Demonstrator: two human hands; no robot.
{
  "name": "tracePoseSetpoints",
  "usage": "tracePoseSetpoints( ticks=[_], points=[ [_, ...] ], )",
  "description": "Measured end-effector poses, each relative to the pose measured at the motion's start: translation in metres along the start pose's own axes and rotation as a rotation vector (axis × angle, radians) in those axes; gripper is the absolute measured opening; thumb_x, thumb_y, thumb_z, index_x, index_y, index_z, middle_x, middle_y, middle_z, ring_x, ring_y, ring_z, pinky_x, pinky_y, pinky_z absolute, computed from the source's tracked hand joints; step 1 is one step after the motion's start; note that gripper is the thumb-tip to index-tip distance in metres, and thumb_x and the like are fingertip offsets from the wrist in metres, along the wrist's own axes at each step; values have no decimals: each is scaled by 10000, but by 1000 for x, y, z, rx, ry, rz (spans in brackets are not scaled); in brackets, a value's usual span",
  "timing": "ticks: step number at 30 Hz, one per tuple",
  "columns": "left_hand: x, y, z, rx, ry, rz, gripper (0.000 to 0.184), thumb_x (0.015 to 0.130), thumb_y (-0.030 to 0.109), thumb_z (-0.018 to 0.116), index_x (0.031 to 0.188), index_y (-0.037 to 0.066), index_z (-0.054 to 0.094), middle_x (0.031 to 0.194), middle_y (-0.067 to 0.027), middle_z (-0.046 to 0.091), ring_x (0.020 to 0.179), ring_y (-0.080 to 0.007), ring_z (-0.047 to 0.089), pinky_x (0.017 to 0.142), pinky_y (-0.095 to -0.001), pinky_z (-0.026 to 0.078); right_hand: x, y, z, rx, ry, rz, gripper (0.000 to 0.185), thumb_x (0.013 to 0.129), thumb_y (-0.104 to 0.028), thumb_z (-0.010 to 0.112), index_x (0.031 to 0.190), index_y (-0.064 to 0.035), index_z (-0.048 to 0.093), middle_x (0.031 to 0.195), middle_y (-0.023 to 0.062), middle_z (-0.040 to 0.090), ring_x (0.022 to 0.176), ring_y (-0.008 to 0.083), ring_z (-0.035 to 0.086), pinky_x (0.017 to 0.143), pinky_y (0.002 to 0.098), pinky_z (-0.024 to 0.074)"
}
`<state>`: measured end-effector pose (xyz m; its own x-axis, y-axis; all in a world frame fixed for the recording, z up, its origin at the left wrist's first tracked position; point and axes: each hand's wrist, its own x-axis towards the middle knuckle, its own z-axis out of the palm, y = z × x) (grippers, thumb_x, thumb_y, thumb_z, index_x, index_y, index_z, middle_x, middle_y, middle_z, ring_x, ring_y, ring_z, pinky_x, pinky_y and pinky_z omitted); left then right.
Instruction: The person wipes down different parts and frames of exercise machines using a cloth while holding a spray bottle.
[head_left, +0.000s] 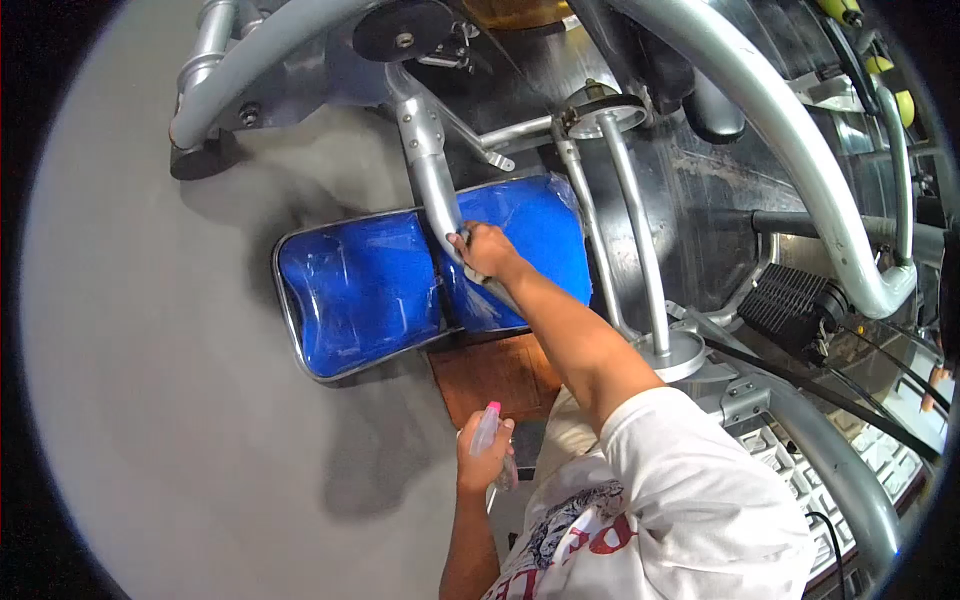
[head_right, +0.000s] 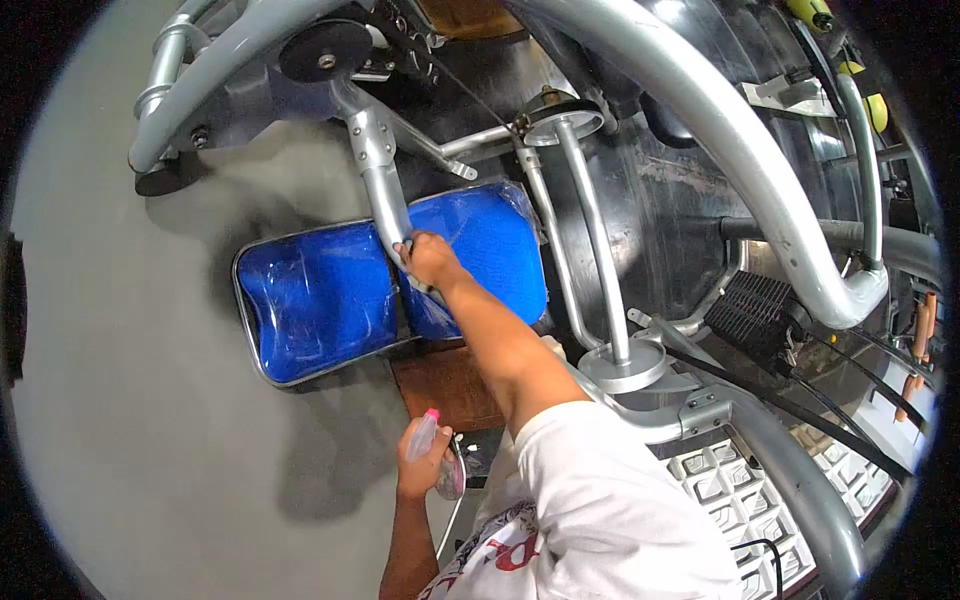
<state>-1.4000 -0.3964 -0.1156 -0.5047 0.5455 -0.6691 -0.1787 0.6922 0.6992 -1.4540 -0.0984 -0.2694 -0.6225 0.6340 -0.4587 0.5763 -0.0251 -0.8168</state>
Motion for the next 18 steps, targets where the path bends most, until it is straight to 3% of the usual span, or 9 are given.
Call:
tracePoseSetpoints(
  ticks=[2, 5, 8, 9, 12, 16, 17, 18],
  points=[
    [-4, 0, -3, -43, 8, 2, 188, 897, 167, 705, 916, 35, 573, 726, -28, 593, 544, -111, 589, 499, -268, 475, -10, 14, 13, -119, 106, -121, 449, 971, -388, 538, 1189, -3, 616, 1099, 282, 647, 1083, 433, 596, 974, 475, 461],
    [5, -9, -3, -76, -19, -13, 135, 899, 82, 683, 931, 34, 561, 721, -35, 585, 544, -122, 585, 510, -276, 478, -91, 62, -3, -102, 161, -133, 385, 959, -367, 570, 1074, -6, 641, 1018, 233, 654, 1017, 415, 600, 923, 463, 482],
    [22, -4, 4, -60, -65, 51, 132, 897, 84, 683, 930, 37, 564, 717, -33, 582, 540, -121, 582, 510, -278, 483, -219, 129, -50, -48, 131, 73, 350, 953, -344, 578, 1092, -31, 650, 1070, 225, 657, 1026, 404, 622, 897, 467, 487],
    [28, 1, 7, -67, -85, 54, 131, 897, 84, 683, 926, 39, 564, 714, -32, 580, 540, -120, 581, 510, -279, 484, -260, 135, -77, -157, -73, 401, 396, 968, -388, 546, 1119, -38, 652, 1074, 233, 659, 1031, 400, 627, 904, 466, 485],
    [42, 13, 17, -78, -135, 69, 149, 899, 127, 690, 917, 41, 569, 712, -26, 577, 542, -113, 579, 509, -275, 479, -363, 249, -97, -123, -47, 563, 459, 985, -460, 490, 1079, -49, 669, 1000, 264, 674, 999, 448, 630, 870, 489, 487],
    [47, 16, 23, -88, -145, 90, 222, 906, 218, 704, 915, 35, 578, 717, -18, 577, 546, -103, 572, 509, -265, 465, -339, 230, -83, -146, 84, 540, 502, 982, -483, 489, 1086, -26, 667, 968, 287, 676, 969, 452, 646, 860, 487, 493],
    [45, 15, 22, -91, -135, 90, 226, 906, 221, 704, 916, 34, 577, 716, -18, 576, 546, -102, 571, 509, -264, 465, -311, 200, -88, 5, 22, 594, 529, 976, -502, 491, 1126, -23, 655, 1010, 297, 670, 1020, 442, 639, 896, 480, 483],
    [41, 14, 20, -91, -126, 95, 228, 906, 222, 705, 919, 34, 577, 716, -18, 576, 546, -103, 571, 510, -264, 465, -282, 206, -74, -89, 17, 548, 565, 969, -522, 491, 1174, -17, 637, 1072, 307, 654, 1080, 426, 621, 937, 469, 467]
  ],
)
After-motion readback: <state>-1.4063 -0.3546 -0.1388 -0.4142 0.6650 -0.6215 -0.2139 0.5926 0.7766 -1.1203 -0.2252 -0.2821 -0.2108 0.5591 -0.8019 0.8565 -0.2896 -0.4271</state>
